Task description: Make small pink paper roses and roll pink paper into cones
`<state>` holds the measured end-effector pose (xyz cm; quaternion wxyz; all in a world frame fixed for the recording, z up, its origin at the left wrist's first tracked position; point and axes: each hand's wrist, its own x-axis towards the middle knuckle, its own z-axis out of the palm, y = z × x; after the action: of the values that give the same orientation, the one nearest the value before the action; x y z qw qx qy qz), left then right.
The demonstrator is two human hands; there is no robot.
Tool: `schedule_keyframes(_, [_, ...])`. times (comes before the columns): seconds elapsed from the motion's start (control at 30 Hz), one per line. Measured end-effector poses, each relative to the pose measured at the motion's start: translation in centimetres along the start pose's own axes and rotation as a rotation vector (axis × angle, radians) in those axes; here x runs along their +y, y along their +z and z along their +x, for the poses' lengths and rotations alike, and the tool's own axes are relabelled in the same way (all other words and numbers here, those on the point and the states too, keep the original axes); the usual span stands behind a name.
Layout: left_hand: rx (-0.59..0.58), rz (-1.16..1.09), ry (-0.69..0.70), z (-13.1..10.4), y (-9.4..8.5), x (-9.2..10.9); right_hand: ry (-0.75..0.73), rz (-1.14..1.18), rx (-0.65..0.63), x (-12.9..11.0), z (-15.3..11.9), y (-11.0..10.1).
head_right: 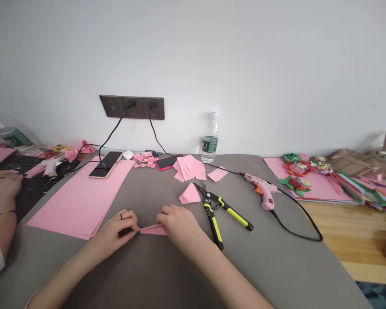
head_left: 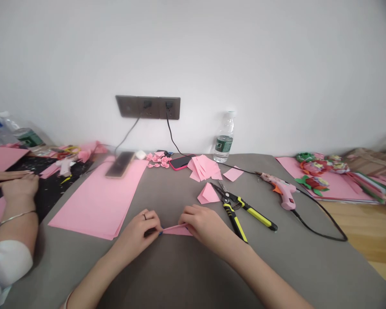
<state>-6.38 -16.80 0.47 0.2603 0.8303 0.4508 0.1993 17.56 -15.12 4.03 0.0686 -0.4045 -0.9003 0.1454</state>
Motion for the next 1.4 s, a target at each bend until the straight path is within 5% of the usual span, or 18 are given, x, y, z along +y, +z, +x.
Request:
schedule_keyframes(0.33, [-0.008, 0.206, 0.312, -0.9, 0.1, -1.2, -0.183, -0.066, 0.266, 1.2, -4.5, 4.9])
schedule_keyframes(0.57, [0.064, 0.557, 0.401, -2.7, 0.7, -1.1, -0.122, -0.108, 0.142, 0.5, -6.5, 6.5])
schedule_keyframes(0.7, [0.150, 0.762, 0.268, -5.2, 2.6, 0.7, -0.054, -0.101, 0.051, -0.6, -6.9, 6.7])
schedule_keyframes(0.93, [0.119, 0.697, 0.174, -7.2, 5.3, 2.5, -0.044, -0.080, 0.008, -0.8, -7.1, 6.5])
schedule_keyframes(1.4, [0.260, 0.763, 0.236, -6.5, 5.6, 3.2, 0.013, -0.047, -0.120, -1.2, -6.7, 5.3])
